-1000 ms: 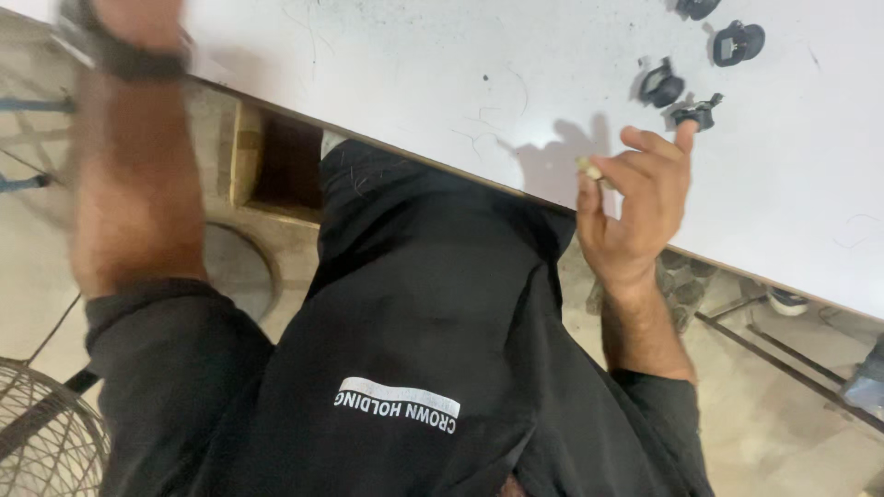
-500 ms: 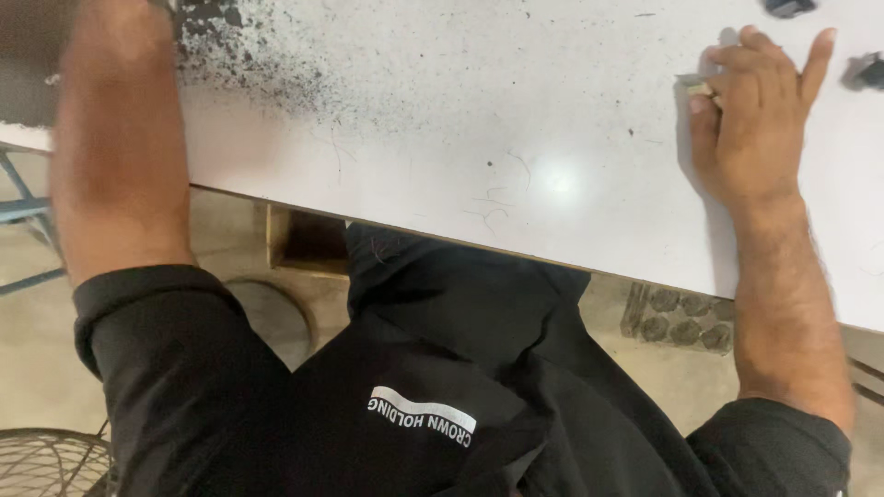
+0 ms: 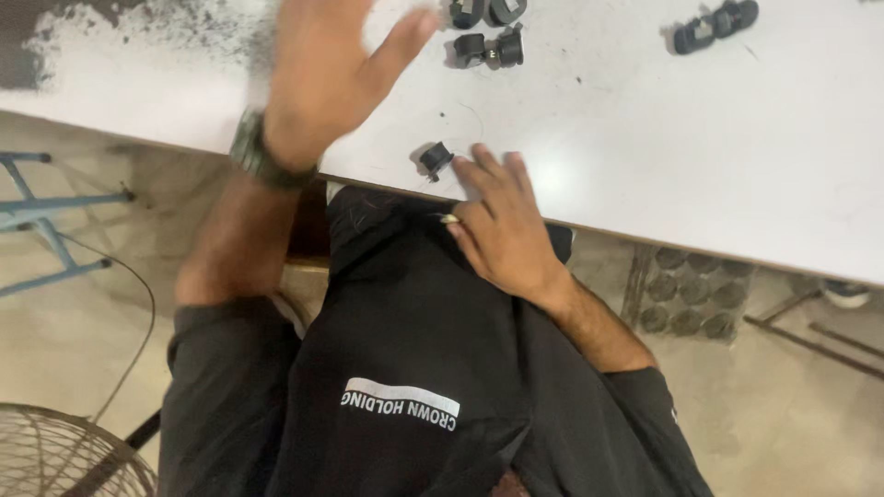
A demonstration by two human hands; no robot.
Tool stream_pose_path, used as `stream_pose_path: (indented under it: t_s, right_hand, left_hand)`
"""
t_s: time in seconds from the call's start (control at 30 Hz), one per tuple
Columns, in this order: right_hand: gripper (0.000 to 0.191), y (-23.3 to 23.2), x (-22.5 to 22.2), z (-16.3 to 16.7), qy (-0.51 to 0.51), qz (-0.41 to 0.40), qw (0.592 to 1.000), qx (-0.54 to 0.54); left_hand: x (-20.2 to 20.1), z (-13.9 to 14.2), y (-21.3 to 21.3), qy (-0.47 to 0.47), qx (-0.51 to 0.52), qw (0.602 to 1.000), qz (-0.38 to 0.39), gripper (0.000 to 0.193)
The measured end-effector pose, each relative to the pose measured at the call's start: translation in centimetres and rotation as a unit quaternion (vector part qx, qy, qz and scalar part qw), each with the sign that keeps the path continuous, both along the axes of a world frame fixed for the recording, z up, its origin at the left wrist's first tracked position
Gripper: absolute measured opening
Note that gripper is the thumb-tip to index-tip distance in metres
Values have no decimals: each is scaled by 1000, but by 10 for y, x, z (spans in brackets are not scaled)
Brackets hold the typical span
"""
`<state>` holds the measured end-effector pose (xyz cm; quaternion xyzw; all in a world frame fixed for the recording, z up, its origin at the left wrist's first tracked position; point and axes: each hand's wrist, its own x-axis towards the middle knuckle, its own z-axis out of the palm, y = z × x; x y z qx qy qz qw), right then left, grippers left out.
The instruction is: The person repeatedly trims small black mechanical parts on a white table using a handheld blade. They hold each part with one hand and scrape or shave its edges with the other, then place the finished piece aside. The process is repeated for multiple similar parts.
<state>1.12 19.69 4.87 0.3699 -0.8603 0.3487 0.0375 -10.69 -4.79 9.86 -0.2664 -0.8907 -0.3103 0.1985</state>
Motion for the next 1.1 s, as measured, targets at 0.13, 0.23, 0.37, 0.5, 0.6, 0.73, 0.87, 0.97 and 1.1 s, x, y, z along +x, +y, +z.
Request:
stream_pose_path:
  t_s: [0.13,0.23,0.37,0.5,0.6,0.73,0.87,0.97,1.1]
  right_hand:
    - [16,10,-7,-8,-28,22,999,-20]
    - [11,22,-3,-8,-60,-8,997,-55]
    - [12,44,2,-10,-27,-150,978,-144]
    - [11,67,2,-22,-59,-214,951,-216]
    - [18,73,4,-30,-107,-263,916,-285]
    - [17,64,4,-28,-99,-230,932,-260]
    - [28,46,3,-18,55,-146,985,-72]
    - [35,36,6,-16,42,-143,989,22]
    - [50,32,3,-20,39,-183,982,26]
  left_hand:
    - [77,-31,1,-70,-91,993,5,62]
    - [103,-63,10,-48,-108,993,18,53]
    - [99,-69,11,-14,-125,991,42,55]
    - [101,-44,-2,-37,-60,995,67,83]
    - [107,-30,-14,-92,-111,989,-28,75]
    - [98,-33,-6,-66,-158,985,-22,45]
    - [92,-53,40,-83,-8,995,51,45]
    - [103,-66,64,-97,50,993,55,50]
    - [114,-64,62,-256,124,959,2,45]
